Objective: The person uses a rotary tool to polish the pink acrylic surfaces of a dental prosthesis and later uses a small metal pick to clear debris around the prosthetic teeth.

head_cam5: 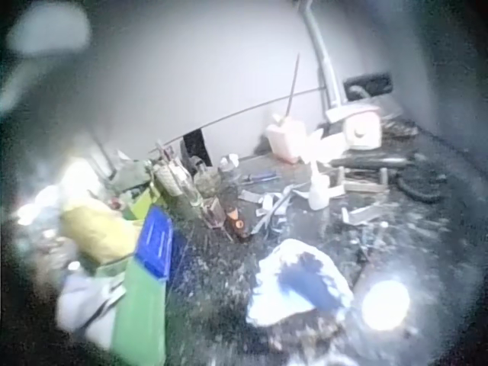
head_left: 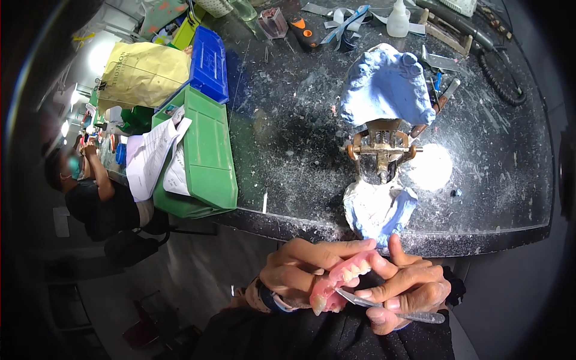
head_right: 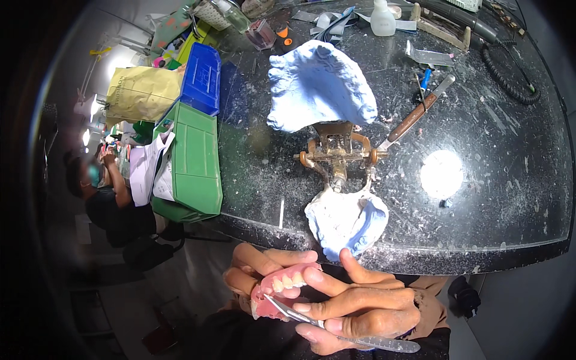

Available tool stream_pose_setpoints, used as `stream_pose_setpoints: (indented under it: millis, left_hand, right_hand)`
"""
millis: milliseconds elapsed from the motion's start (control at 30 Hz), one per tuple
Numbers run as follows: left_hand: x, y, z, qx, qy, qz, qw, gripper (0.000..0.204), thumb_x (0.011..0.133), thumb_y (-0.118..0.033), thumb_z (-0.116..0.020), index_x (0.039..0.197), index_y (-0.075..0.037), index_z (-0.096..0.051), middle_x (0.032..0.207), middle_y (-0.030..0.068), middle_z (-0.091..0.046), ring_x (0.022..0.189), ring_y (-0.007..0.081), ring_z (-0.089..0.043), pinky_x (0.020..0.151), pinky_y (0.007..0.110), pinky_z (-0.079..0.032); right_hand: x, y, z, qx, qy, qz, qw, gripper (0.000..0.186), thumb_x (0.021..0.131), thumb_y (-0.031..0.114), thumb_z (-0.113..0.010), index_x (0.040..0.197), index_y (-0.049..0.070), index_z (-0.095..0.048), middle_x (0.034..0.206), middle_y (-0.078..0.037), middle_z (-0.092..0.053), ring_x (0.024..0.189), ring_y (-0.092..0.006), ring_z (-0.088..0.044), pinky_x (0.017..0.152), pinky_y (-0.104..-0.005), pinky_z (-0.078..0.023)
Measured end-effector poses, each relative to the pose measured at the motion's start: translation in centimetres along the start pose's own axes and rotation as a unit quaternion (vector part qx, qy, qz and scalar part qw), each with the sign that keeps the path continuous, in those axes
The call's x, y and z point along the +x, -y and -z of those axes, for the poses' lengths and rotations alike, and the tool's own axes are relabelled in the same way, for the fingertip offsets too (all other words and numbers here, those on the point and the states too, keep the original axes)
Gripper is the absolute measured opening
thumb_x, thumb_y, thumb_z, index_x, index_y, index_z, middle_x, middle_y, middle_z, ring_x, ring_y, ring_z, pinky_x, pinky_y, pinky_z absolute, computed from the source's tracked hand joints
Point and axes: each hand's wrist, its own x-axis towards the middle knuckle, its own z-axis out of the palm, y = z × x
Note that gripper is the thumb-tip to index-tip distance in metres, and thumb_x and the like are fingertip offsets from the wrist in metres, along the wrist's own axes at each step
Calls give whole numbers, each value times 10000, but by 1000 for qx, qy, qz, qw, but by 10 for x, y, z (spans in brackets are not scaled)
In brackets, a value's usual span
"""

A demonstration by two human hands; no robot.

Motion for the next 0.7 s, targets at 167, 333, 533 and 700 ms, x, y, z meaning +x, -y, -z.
stream_pose_setpoints:
  millis: [167,333,533,700]
  left_hand:
    - [-1,-10,-9,-4,-46,52,998,160,759,-4,-660,857,14,-534,968,178,-476,1025,513,-496,817,496,-523]
    - [14,-15,-18,92,-81,67,990,235,744,-8,-685,885,8,-498,935,206,-549,990,464,-546,784,456,-540]
    - [10,-2,-20,96,-135,11,986,223,737,-81,-720,848,-16,-537,813,170,-615,903,387,-615,716,420,-562]
    - [11,1,-15,84,-87,-43,992,197,745,-149,-722,751,-17,-575,798,132,-626,808,335,-641,664,382,-565]
  right_hand:
    - [1,3,0,-15,16,-31,999,275,669,46,-737,782,66,-487,780,-127,-677,1028,-325,-558,1046,-439,-251]
    - [1,-3,4,205,-66,-41,976,214,763,-15,-660,833,48,-467,891,-209,-651,1161,-344,-449,1098,-413,-66]
    - [12,5,15,37,-25,-72,996,231,795,177,-630,947,30,-535,1021,-274,-591,1039,-376,-549,927,-474,-396]
    - [17,9,15,74,33,-158,984,278,676,10,-743,836,28,-517,986,-278,-600,970,-320,-604,811,-393,-516]
